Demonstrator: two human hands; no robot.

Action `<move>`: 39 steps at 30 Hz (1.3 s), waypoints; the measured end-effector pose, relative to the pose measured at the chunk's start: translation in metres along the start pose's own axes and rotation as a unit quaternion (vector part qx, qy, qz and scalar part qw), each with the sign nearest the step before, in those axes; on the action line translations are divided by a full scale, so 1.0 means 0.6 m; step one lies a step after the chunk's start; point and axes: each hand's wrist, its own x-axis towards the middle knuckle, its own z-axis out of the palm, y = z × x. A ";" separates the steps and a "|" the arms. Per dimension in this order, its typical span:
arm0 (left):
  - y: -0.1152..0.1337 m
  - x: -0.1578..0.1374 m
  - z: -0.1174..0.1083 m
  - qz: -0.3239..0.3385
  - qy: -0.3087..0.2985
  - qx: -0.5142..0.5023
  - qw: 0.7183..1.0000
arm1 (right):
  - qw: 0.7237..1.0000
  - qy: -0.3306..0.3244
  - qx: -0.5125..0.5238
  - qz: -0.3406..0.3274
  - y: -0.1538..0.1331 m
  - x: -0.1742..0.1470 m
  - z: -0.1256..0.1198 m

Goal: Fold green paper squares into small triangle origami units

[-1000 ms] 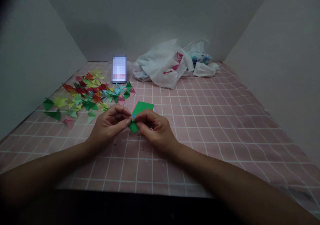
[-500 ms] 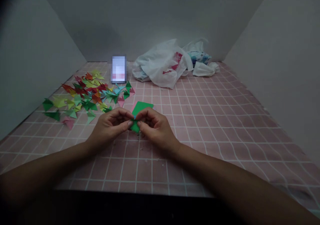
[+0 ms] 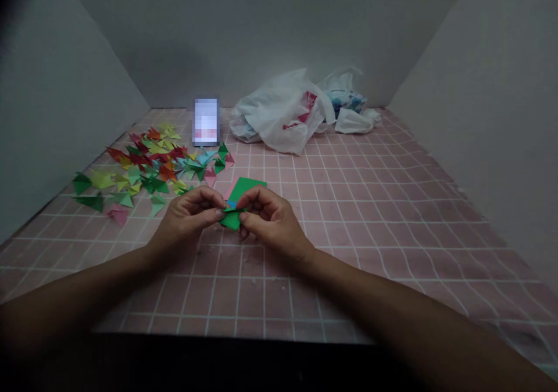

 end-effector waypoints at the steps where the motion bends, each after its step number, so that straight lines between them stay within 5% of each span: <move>1: 0.000 0.000 0.000 0.000 -0.002 -0.001 1.000 | 1.000 -0.001 0.003 -0.001 0.001 0.000 0.000; 12: -0.005 -0.002 -0.004 0.008 -0.021 -0.004 1.000 | 1.000 0.006 0.001 -0.021 0.005 0.001 -0.001; 21: -0.010 -0.003 0.000 -0.055 -0.041 -0.064 0.996 | 0.978 0.005 -0.187 -0.089 -0.006 -0.006 -0.002; 33: -0.006 -0.003 0.008 0.019 -0.021 -0.013 1.000 | 0.907 -0.010 -0.337 -0.251 0.003 -0.004 -0.005; 39: -0.003 -0.006 0.009 0.109 0.000 0.083 0.991 | 0.924 -0.026 -0.308 -0.225 -0.002 -0.007 -0.003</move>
